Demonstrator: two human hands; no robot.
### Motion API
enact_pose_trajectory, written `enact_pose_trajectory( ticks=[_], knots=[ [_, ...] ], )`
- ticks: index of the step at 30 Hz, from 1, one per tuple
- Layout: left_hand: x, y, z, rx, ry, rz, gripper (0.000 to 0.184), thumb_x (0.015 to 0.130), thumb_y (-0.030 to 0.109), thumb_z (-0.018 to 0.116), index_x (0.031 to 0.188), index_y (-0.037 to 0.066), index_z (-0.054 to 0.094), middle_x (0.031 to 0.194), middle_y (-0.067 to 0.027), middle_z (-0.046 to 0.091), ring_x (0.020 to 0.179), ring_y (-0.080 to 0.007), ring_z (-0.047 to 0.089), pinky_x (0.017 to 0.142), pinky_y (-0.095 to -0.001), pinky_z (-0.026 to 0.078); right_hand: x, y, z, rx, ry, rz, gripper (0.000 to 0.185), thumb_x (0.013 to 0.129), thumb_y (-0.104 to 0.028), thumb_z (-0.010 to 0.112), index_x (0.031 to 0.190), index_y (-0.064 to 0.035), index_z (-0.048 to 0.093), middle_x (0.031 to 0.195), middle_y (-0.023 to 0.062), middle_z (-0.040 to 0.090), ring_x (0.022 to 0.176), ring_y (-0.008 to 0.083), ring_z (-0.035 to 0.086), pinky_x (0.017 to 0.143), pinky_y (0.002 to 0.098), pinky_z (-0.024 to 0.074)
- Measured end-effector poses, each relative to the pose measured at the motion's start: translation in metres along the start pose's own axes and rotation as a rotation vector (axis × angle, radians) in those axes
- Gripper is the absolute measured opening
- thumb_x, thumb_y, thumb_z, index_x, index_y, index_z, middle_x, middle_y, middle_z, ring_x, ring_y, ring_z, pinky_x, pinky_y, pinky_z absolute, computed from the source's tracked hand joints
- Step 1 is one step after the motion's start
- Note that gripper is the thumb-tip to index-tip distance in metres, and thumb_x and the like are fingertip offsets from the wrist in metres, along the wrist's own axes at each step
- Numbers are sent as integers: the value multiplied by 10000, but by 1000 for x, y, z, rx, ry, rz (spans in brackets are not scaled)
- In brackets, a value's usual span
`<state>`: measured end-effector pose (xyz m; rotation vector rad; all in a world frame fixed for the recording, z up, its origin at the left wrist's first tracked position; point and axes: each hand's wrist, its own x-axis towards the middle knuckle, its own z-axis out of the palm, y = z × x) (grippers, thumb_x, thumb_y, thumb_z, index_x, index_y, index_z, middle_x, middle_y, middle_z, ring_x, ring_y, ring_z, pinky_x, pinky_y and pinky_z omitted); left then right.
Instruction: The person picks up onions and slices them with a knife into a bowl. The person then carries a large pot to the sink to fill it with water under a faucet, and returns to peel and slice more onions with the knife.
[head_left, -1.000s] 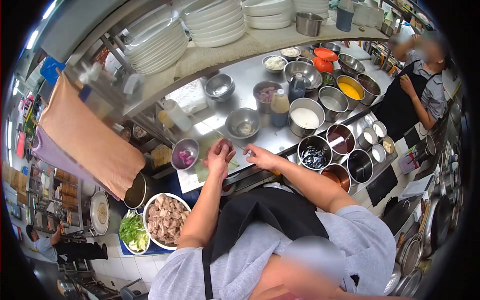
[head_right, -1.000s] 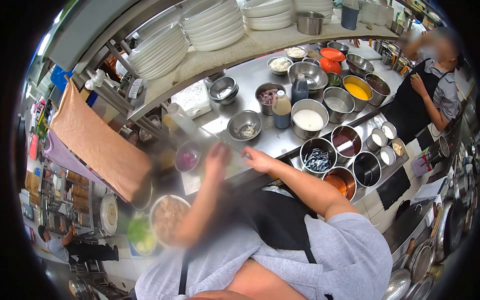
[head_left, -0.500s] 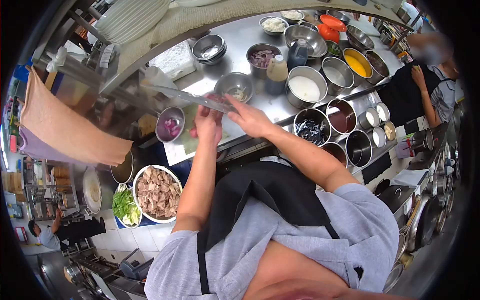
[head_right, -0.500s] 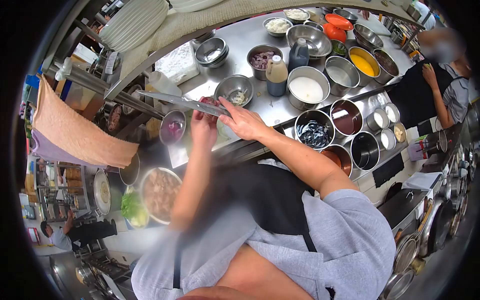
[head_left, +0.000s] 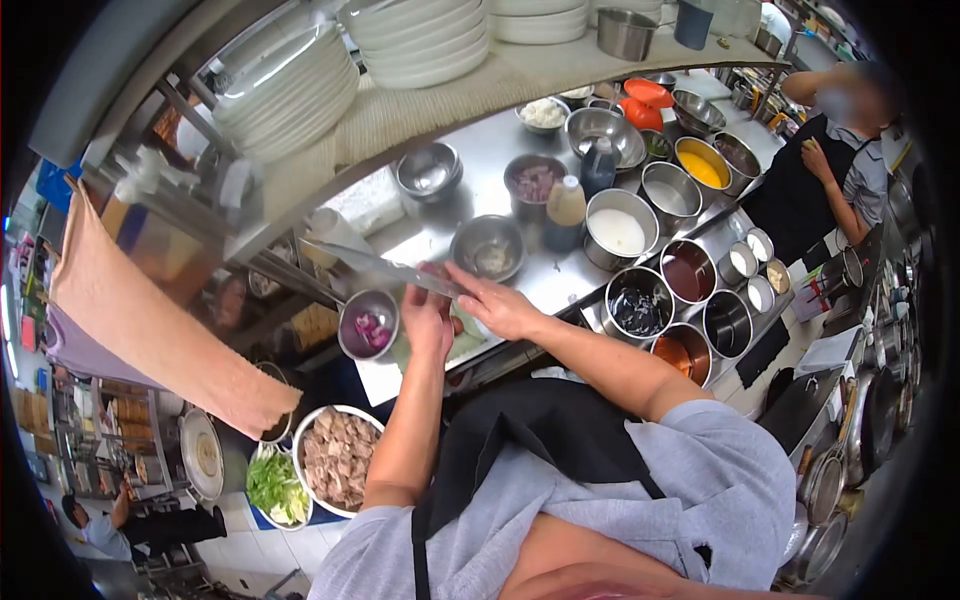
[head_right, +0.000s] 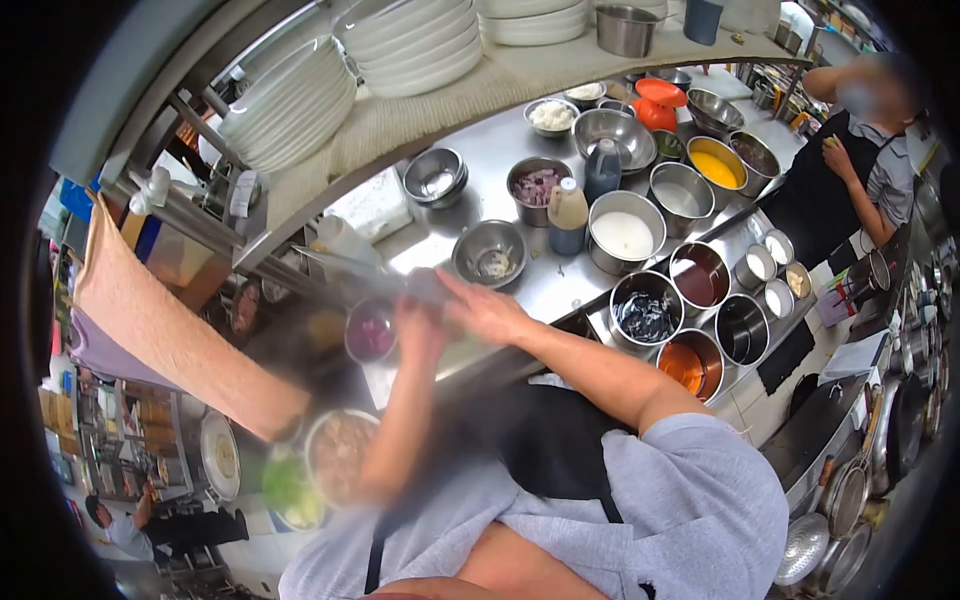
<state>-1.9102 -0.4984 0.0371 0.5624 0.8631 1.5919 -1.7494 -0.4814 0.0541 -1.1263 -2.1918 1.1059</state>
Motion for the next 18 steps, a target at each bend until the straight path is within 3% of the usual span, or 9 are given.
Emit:
enact_pose_trajectory(
  ticks=[6,9,11,18],
  knots=[
    [6,-13,-7,216,4,25,376,949,-22,551,1320,14,504,1237,-108,574,1047,-197,603,831,-308,519,10,10,15,109,66,11,677,1016,-453,348,1522,-30,190,1475,230,398,1352,371,404,1103,399,325],
    [8,-21,-13,275,-4,23,386,943,-36,549,1322,4,495,1162,-92,580,1021,-189,606,833,-300,522,10,16,17,145,58,29,685,1014,-475,336,1525,-45,183,1463,244,406,1351,376,406,1105,404,323],
    [5,-23,-9,271,-14,38,405,941,-36,553,1338,-2,479,1157,-91,578,1022,-189,603,840,-300,523,5,17,16,185,63,76,694,974,-484,369,1538,-129,175,1426,242,452,1307,408,445,1085,435,351],
    [-15,-32,14,276,28,36,480,932,-22,584,1383,-36,422,1123,-94,585,1001,-190,610,840,-294,531,-11,27,16,251,91,113,690,973,-494,374,1522,-114,201,1407,248,471,1294,410,461,1076,426,365]
  ],
)
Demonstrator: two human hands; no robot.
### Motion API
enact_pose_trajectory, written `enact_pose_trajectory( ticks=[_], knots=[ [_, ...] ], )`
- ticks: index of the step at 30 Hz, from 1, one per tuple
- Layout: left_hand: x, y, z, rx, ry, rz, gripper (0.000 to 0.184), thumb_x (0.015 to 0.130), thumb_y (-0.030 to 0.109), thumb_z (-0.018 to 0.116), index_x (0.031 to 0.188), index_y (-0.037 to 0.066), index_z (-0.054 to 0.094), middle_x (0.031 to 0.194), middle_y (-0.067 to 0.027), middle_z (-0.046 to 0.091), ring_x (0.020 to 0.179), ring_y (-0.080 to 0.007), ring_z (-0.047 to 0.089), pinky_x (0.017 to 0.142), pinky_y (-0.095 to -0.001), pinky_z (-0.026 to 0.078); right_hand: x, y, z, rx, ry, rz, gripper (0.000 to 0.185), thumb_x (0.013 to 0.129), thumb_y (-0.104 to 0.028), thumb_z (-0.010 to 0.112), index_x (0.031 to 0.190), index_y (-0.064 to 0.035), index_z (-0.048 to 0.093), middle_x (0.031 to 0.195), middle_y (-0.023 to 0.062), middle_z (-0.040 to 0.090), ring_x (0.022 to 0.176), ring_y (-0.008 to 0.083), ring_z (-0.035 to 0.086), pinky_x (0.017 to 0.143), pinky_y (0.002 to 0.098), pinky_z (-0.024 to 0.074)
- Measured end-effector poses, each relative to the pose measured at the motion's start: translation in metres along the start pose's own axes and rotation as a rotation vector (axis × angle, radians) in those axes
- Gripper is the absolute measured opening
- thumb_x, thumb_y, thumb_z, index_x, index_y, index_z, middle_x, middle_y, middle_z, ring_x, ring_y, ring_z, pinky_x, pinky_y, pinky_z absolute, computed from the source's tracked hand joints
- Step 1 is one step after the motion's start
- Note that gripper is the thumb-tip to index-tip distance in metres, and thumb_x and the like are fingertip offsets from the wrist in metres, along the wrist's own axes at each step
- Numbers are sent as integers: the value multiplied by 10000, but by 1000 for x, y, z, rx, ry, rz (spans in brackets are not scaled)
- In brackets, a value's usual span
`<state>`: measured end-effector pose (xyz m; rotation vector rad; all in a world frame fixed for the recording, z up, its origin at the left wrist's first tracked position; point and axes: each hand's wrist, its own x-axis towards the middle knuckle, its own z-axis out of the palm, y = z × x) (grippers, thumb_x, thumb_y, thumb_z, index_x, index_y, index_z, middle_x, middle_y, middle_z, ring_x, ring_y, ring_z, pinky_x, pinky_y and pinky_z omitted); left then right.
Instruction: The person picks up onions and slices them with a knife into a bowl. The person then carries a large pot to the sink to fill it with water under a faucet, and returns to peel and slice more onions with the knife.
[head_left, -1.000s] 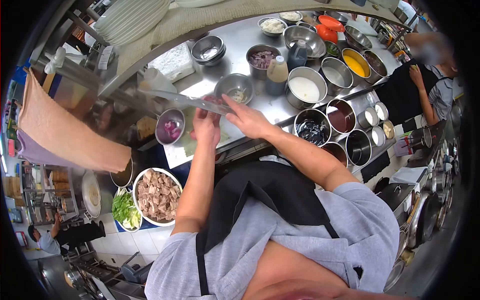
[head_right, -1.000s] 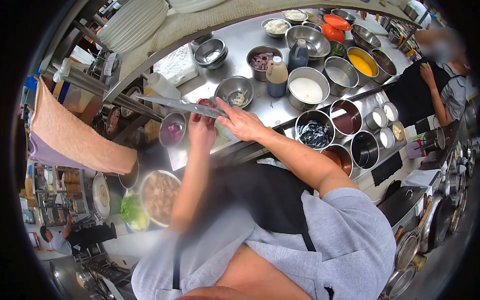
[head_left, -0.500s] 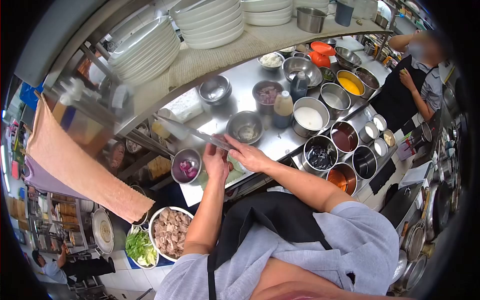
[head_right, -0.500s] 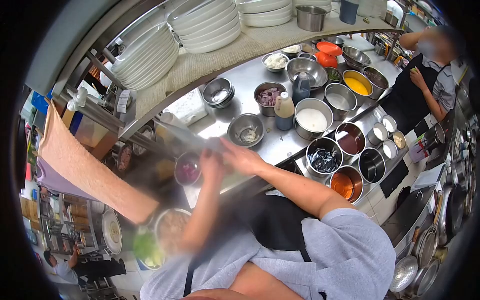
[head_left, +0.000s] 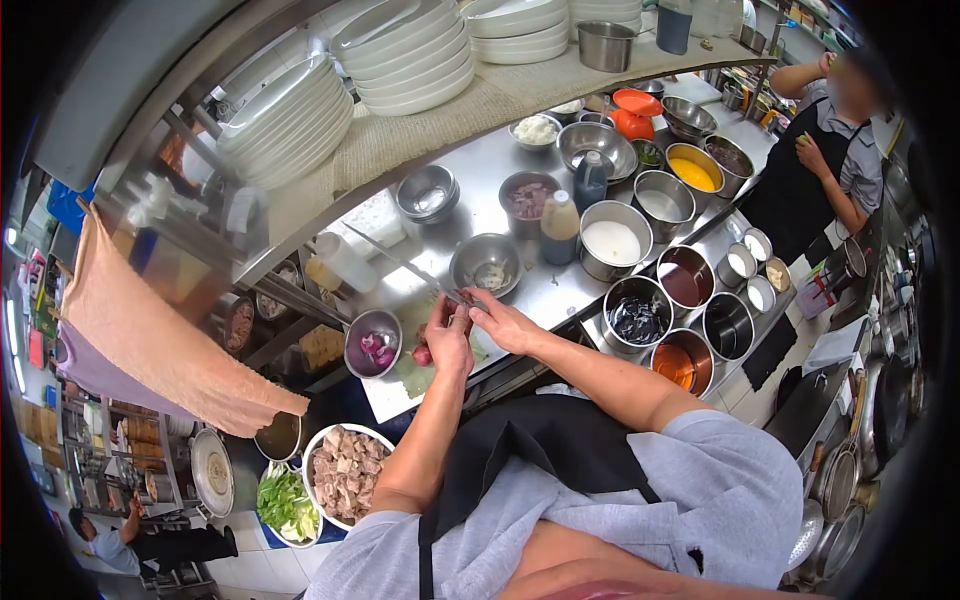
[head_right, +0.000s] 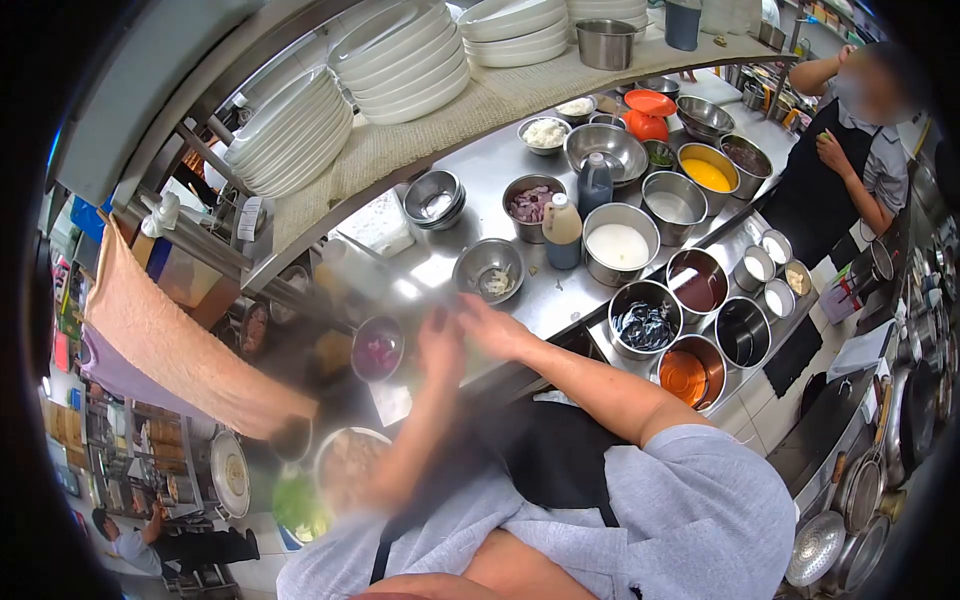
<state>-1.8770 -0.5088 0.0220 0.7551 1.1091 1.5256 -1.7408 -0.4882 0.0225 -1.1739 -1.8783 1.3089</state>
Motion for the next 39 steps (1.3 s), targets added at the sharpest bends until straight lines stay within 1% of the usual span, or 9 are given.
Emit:
enact_pose_trajectory(
  ticks=[8,13,20,23,26,28,31,36,39],
  knots=[
    [-5,-12,5,-34,56,-50,439,928,-1,606,1339,-56,462,1107,-91,609,957,-182,622,845,-286,525,-7,8,-9,-58,8,19,561,1006,-466,378,1425,-100,302,1271,271,563,1195,442,535,990,457,416],
    [-6,-17,0,68,-27,-69,261,977,112,575,1179,-53,577,1111,-94,627,962,-178,623,856,-315,533,-14,5,-15,-164,11,-14,558,997,-481,379,1393,-94,317,1217,267,587,1143,452,552,948,481,427],
    [-10,-32,-11,-82,-129,-187,299,1012,224,524,1099,-50,605,1047,-104,651,921,-201,642,854,-343,541,-21,17,-25,-249,0,-65,545,987,-465,400,1382,-95,336,1229,235,591,1145,434,555,944,484,434],
    [-5,-42,-17,130,-287,51,326,1014,260,518,1085,-45,608,1019,-109,653,903,-203,646,852,-355,545,-26,10,-28,-248,63,-189,517,986,-448,410,1359,-93,365,1247,221,586,1155,426,552,941,480,439],
    [-4,-41,-14,48,-290,42,351,1011,308,519,1045,-29,613,979,-106,647,886,-202,645,837,-357,551,-23,11,-28,-213,35,-132,498,988,-443,409,1338,-89,386,1246,217,585,1161,422,546,934,479,444],
    [-10,-28,-3,-112,-125,-246,400,1008,384,504,965,0,609,930,-93,636,845,-199,636,796,-342,548,-21,19,-26,-235,51,-150,493,990,-442,408,1328,-84,391,1238,218,587,1154,425,548,930,479,445],
    [-5,-41,-8,-201,-124,-343,427,1006,438,480,916,36,589,901,-87,627,810,-194,622,763,-335,538,-19,34,-20,-268,75,-139,483,992,-441,406,1314,-81,397,1218,222,592,1141,432,550,920,482,447],
    [6,-60,-14,-196,-128,-366,336,1002,385,505,913,69,574,883,-69,627,798,-194,616,752,-357,529,-17,38,-19,-167,78,-28,467,996,-454,410,1304,-103,402,1181,237,604,1118,437,562,905,472,452],
    [7,-60,-20,-163,-176,-406,216,982,289,526,971,77,564,880,-66,630,798,-196,617,759,-353,526,-6,60,-8,11,43,36,477,990,-454,445,1308,-100,421,1144,189,635,1072,342,611,920,408,452]
  ],
)
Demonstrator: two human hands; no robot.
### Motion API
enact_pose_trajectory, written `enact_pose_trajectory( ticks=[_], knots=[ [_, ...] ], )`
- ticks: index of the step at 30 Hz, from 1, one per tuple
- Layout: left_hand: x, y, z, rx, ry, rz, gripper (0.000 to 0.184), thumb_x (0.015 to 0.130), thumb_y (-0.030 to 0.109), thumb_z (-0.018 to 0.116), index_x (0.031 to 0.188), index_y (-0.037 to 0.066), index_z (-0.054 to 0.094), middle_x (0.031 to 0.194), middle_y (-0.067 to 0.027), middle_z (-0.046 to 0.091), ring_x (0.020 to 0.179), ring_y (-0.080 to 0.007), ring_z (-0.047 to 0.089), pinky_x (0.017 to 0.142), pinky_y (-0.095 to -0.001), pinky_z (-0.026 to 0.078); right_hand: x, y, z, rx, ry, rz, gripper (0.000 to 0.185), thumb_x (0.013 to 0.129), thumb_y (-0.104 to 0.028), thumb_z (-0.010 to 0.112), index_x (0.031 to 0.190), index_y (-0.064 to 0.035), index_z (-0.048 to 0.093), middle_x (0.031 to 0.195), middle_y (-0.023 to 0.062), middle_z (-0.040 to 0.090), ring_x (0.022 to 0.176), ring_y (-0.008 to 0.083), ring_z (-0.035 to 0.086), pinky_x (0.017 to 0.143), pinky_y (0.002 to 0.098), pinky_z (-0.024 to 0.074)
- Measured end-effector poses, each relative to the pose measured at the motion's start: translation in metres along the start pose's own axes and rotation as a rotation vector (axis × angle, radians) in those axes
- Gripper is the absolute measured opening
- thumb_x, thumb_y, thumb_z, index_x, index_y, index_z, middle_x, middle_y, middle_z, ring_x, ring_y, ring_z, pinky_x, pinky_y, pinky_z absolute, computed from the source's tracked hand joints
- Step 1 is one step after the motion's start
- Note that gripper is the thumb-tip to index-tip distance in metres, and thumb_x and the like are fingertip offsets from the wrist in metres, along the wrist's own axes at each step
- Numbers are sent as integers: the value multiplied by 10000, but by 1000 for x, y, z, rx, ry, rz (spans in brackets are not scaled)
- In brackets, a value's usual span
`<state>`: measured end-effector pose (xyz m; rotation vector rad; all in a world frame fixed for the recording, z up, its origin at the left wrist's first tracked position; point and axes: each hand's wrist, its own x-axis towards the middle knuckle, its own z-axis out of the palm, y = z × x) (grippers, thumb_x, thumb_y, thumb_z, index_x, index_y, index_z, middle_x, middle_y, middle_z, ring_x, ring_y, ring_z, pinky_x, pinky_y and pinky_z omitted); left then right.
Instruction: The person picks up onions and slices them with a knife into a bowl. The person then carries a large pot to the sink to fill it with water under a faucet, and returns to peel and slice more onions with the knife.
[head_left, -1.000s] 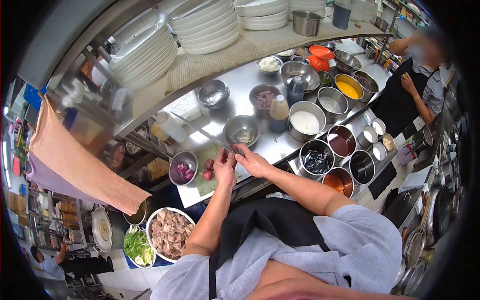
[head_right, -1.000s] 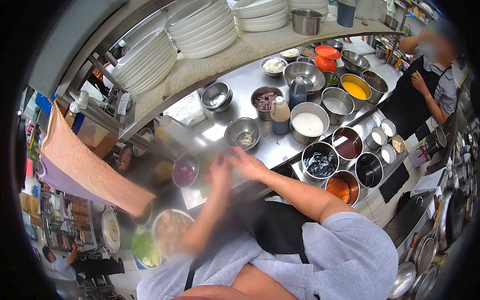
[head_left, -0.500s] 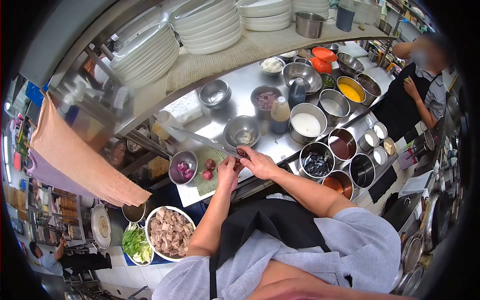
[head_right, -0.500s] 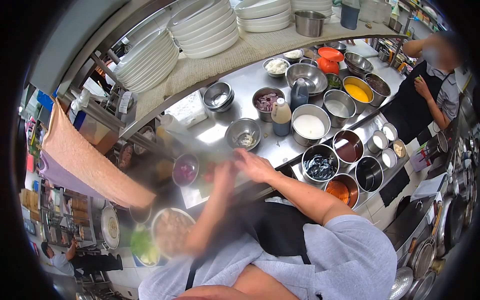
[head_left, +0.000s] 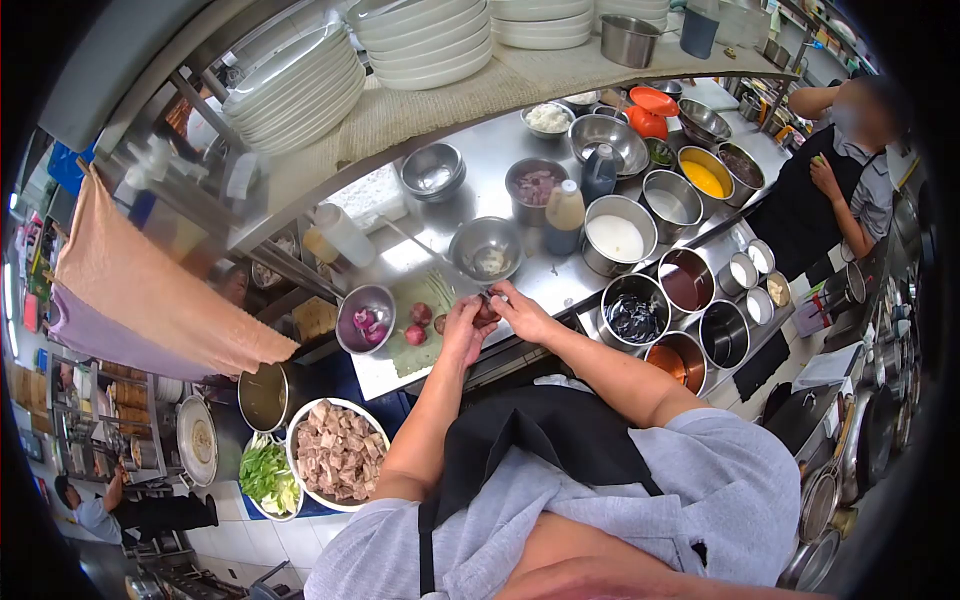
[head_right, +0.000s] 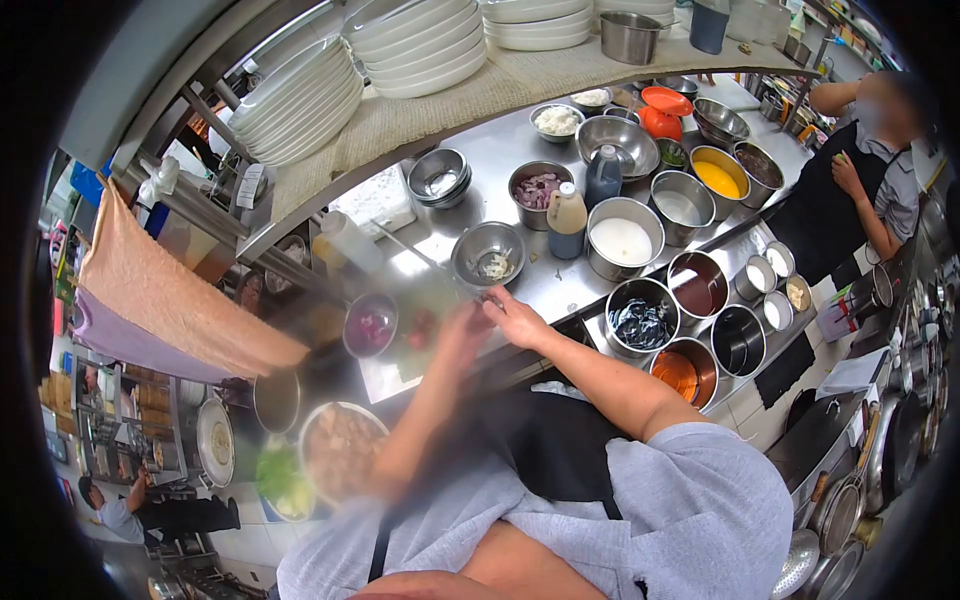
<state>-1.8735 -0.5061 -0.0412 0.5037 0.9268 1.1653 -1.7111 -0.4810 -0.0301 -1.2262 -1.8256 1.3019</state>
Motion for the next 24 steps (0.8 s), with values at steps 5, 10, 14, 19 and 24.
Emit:
enact_pose_trajectory(
  ticks=[5,10,14,19,24],
  knots=[
    [19,-1,-43,3,-189,69,268,923,162,520,1182,89,519,984,-80,620,841,-198,612,692,-315,488,1,-22,-6,229,-121,305,466,986,-461,466,1251,-78,489,1003,164,630,934,264,604,841,374,460],
    [19,40,-45,-22,-323,38,322,905,207,521,1202,84,539,1057,-63,590,882,-179,575,631,-284,414,64,26,-5,-2,52,-57,513,976,-480,468,1206,-22,492,1110,237,631,1059,388,601,904,425,457],
    [22,62,-34,-65,-260,125,326,939,242,489,1245,131,506,1083,-68,603,834,-197,586,646,-308,416,78,-24,-33,-222,53,127,537,967,-494,469,1259,-45,434,1098,278,631,988,432,630,853,460,492],
    [37,61,-29,-69,26,119,293,1006,358,451,1239,184,486,1118,-69,612,844,-224,597,670,-339,426,90,-7,-39,-276,-16,269,500,969,-506,443,1262,-101,445,902,155,631,635,259,622,495,396,488],
    [46,55,-30,-66,79,180,308,964,291,581,1239,177,503,1133,-49,609,858,-195,591,665,-335,428,64,10,-33,-376,-26,66,597,999,-468,383,1475,-114,322,1236,220,605,905,335,670,720,401,538]
  ],
)
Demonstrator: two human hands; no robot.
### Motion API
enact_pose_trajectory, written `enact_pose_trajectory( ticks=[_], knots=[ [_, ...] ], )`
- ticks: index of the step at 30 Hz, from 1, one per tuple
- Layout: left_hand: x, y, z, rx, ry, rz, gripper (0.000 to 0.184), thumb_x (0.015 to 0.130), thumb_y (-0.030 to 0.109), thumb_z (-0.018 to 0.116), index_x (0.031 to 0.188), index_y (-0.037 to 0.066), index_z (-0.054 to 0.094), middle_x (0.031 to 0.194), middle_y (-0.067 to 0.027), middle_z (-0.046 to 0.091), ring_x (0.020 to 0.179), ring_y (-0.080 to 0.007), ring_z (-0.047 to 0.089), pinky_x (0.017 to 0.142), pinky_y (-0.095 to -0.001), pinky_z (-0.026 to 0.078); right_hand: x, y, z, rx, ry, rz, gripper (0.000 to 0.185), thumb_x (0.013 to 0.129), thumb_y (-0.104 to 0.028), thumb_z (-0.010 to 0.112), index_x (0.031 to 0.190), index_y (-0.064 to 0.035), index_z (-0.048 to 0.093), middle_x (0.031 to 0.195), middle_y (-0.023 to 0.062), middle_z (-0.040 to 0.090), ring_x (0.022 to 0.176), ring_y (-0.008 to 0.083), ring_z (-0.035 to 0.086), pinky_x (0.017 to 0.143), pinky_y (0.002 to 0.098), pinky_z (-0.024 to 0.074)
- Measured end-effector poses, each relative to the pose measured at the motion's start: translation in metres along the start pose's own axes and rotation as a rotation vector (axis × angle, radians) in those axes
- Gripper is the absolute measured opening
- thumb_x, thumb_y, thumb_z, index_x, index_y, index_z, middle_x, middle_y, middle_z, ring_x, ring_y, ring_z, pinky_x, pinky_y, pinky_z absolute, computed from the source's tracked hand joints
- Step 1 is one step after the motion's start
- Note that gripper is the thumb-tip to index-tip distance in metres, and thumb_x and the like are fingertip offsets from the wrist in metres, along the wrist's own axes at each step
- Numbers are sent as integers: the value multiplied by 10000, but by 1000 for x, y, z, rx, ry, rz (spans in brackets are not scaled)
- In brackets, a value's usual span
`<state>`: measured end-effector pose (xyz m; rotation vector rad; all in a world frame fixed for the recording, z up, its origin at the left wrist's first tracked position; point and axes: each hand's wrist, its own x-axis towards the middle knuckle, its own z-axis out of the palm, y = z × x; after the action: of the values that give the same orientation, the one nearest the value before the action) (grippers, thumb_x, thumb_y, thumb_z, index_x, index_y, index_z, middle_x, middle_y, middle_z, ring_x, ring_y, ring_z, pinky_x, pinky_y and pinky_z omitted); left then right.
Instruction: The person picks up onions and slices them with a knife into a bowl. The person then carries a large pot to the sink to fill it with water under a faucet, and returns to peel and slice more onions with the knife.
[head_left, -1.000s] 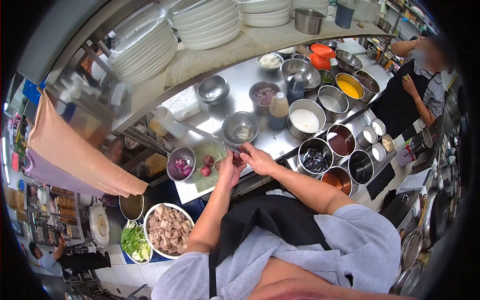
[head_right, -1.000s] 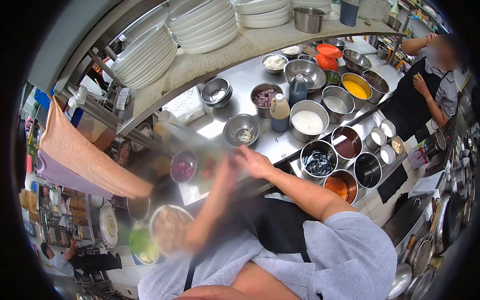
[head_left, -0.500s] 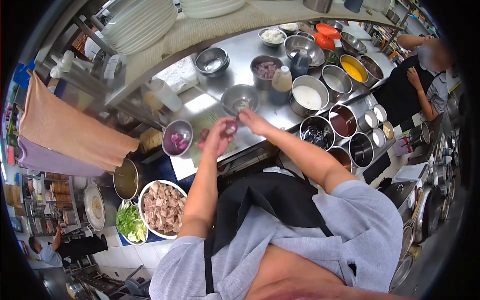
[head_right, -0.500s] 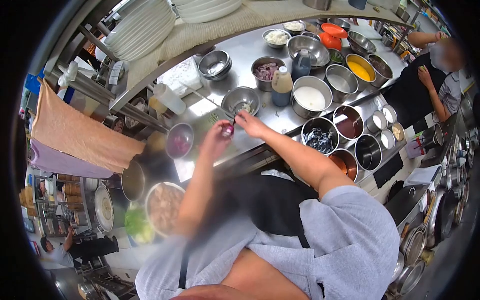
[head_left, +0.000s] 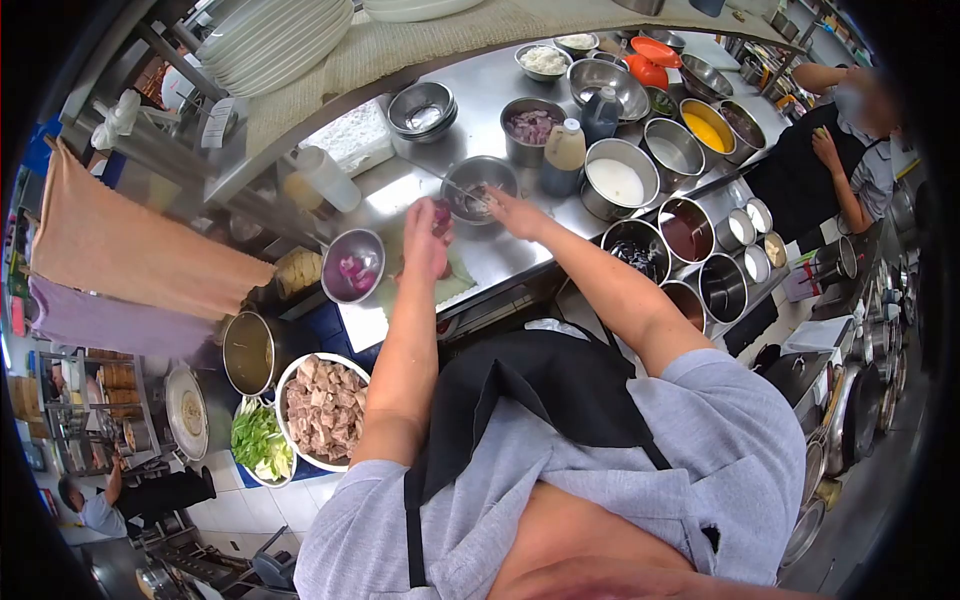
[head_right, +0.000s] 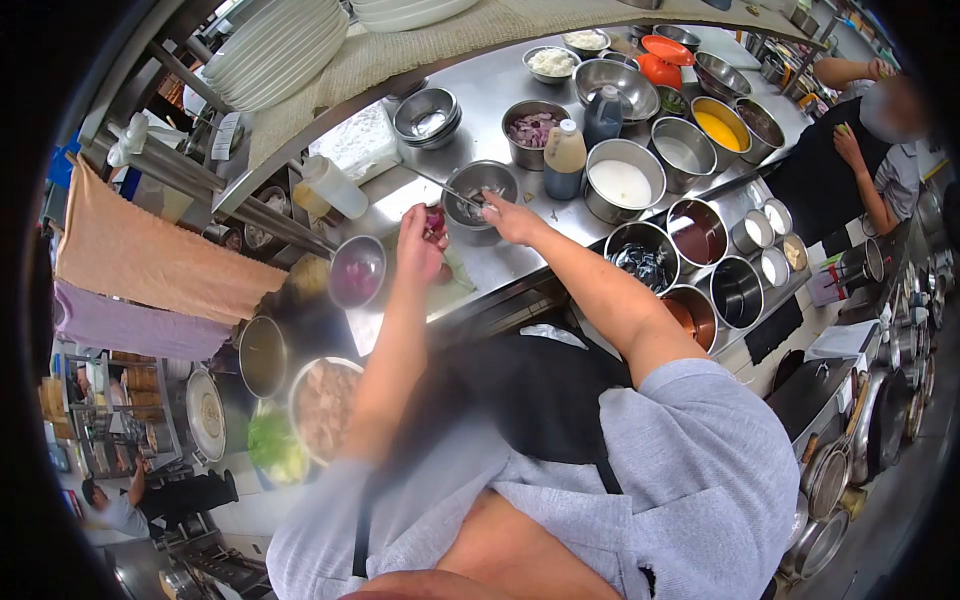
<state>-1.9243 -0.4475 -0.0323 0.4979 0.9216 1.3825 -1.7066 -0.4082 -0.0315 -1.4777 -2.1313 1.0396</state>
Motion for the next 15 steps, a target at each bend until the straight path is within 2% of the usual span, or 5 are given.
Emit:
enact_pose_trajectory(
  ticks=[1,3,6,11,15],
  knots=[
    [1,-1,0,40,-21,60,324,947,248,623,1242,170,511,1143,-45,607,862,-184,588,661,-323,426,1,9,8,2,-2,5,597,999,-468,383,1475,-114,322,1236,220,605,905,335,670,720,401,538],
    [1,0,2,21,-77,47,325,944,197,624,1244,144,511,1106,-50,612,848,-175,583,654,-299,425,-1,14,15,-25,66,-88,606,1013,-427,376,1515,-106,264,1398,224,496,1172,358,579,970,372,452],
    [0,1,10,-16,-141,51,380,936,126,628,1292,107,498,1113,-61,613,862,-168,586,656,-274,426,-15,-5,9,197,55,-126,620,1009,-477,371,1485,-83,322,1448,223,436,1323,374,442,1089,407,350],
    [0,-5,18,-8,-221,82,458,934,90,612,1366,78,462,1115,-71,624,899,-169,610,670,-275,441,-29,-43,3,336,118,-225,614,1014,-464,374,1476,-63,330,1443,221,443,1331,376,430,1089,390,347],
    [-4,-7,29,4,-125,26,442,940,88,592,1362,67,461,1115,-88,647,894,-156,627,647,-256,436,-35,-48,6,306,71,-164,604,1020,-437,363,1502,-81,286,1453,219,430,1345,367,418,1098,385,329]
  ],
)
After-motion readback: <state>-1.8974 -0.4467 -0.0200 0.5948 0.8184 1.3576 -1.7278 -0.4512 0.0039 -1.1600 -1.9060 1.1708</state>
